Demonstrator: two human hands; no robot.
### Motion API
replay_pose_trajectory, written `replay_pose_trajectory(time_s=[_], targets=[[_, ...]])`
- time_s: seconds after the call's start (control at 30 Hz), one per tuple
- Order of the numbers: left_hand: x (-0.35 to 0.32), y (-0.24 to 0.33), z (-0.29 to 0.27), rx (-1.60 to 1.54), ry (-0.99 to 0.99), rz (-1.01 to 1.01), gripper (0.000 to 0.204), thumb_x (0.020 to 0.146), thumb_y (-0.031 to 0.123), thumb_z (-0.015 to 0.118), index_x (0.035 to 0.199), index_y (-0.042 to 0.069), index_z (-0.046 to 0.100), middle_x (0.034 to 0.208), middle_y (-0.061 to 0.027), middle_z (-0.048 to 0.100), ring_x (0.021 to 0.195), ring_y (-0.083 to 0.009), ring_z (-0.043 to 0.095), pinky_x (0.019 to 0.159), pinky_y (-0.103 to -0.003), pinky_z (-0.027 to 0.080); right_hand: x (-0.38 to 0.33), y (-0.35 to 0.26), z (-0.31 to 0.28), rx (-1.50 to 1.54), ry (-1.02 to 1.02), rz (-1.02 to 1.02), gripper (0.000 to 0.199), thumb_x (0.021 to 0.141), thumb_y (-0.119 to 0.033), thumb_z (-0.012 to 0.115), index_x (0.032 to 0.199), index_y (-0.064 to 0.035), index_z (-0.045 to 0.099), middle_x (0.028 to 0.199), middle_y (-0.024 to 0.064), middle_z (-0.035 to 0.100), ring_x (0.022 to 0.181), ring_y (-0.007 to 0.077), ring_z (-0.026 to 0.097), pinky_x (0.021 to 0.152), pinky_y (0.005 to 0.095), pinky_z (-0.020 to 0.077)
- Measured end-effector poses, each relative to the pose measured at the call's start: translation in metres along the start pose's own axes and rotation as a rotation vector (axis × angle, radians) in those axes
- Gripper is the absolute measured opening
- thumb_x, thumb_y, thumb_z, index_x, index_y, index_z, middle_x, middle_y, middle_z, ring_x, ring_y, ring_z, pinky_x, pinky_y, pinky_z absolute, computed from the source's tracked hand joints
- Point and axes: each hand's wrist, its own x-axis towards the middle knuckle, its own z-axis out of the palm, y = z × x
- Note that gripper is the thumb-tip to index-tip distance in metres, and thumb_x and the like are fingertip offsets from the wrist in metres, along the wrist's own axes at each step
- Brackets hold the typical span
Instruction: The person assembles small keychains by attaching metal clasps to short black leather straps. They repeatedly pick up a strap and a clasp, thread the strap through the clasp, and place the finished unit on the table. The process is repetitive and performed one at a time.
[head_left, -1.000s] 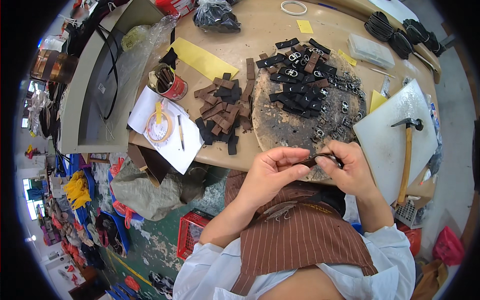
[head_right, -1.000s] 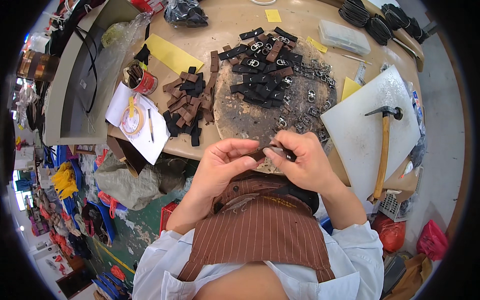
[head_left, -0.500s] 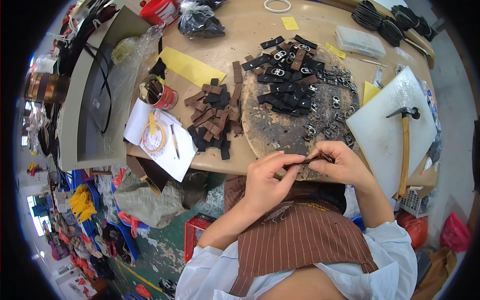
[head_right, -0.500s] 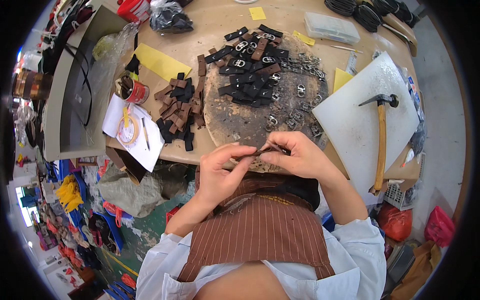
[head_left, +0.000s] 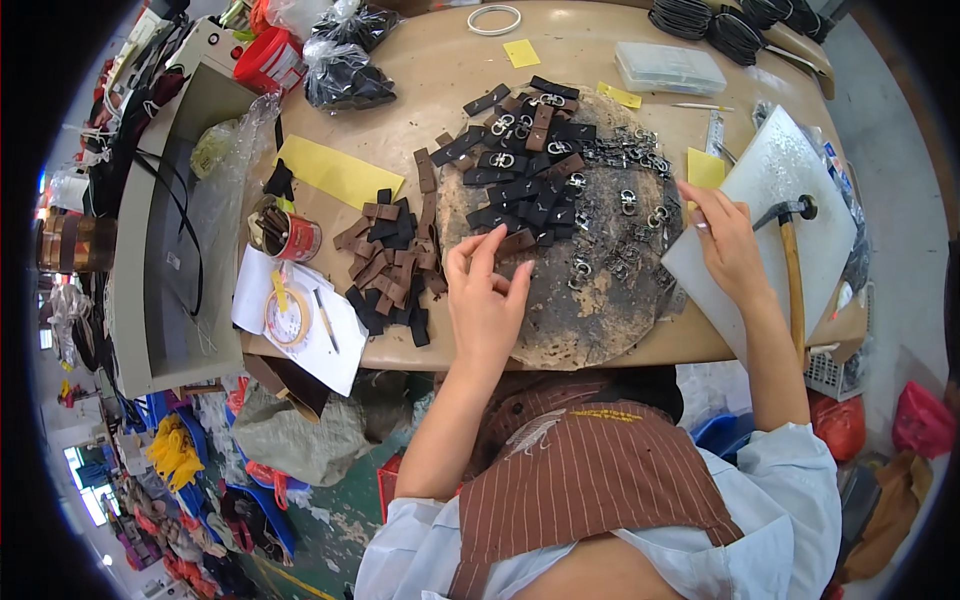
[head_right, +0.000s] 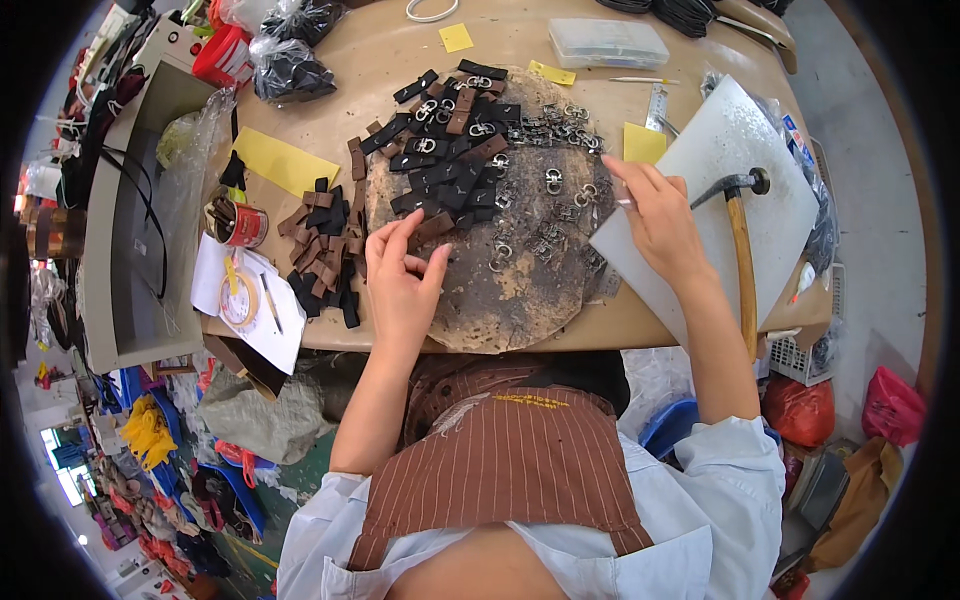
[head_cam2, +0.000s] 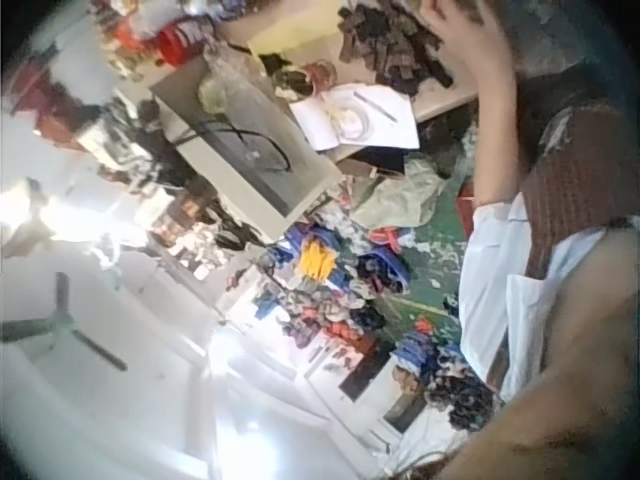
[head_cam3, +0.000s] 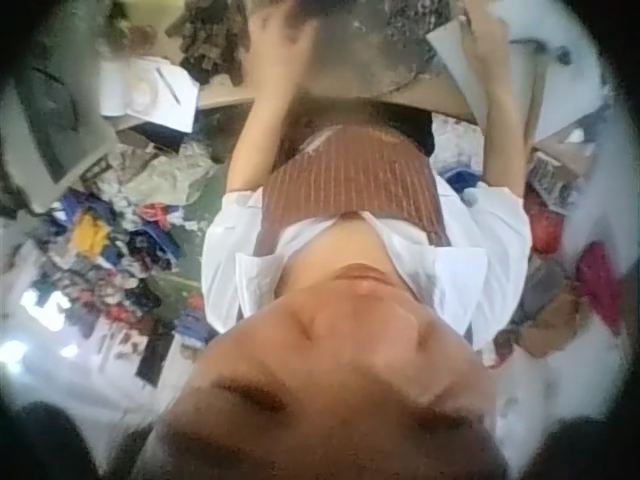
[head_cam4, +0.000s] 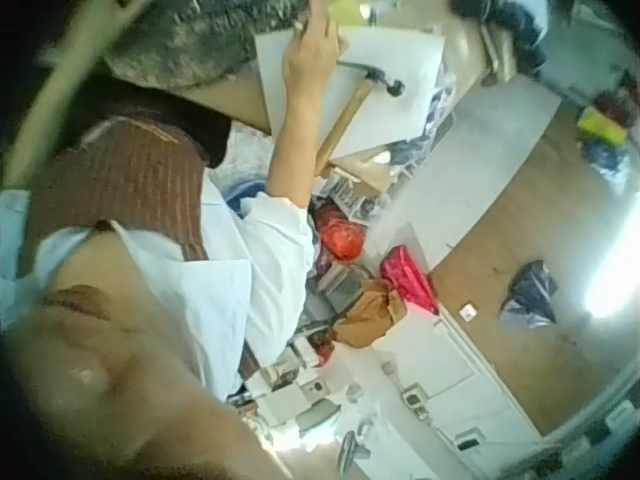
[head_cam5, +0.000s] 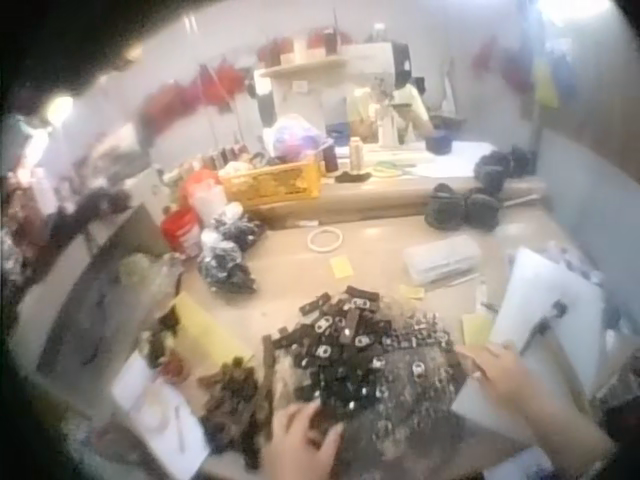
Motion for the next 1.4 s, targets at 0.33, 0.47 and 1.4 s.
replay_pose_trajectory(time_s=[0.33, 0.47, 1.4], targets=[[-0.035, -0.006, 0.010, 0.075, 0.017, 0.269, 0.036, 0.072, 0.001, 0.069, 0.106, 0.006, 0.059, 0.117, -0.0115, 0.045, 0.070, -0.0110, 0.055, 0.062, -0.023, 0.047, -0.039, 0.016, -0.011, 0.276, -0.150, 0.142, 0.021, 0.082, -0.006, 0.056, 0.103, -0.0036, 0.059, 0.086, 0.0097, 0.061, 0.072, 0.0208, 0.059, 0.067, 0.0313, 0.0448], [-0.045, 0.011, 0.021, -0.035, -0.132, 0.249, 0.031, 0.071, 0.001, 0.070, 0.101, 0.006, 0.062, 0.118, -0.0116, 0.046, 0.072, -0.0131, 0.056, 0.065, -0.026, 0.048, -0.039, -0.028, -0.007, 0.220, -0.198, 0.139, 0.022, 0.076, -0.005, 0.063, 0.098, -0.0029, 0.061, 0.082, 0.0118, 0.059, 0.074, 0.0251, 0.059, 0.068, 0.0329, 0.0462], [-0.064, 0.034, -0.038, -0.923, -0.531, -0.603, 0.017, 0.085, 0.004, 0.059, 0.101, -0.002, 0.058, 0.088, -0.0085, 0.064, 0.077, -0.0113, 0.063, 0.071, -0.023, 0.053, -0.023, -0.112, 0.017, 0.666, -0.153, -0.557, 0.021, 0.068, -0.002, 0.073, 0.086, -0.0023, 0.062, 0.075, 0.0075, 0.059, 0.059, 0.0199, 0.058, 0.050, 0.0276, 0.0475]])
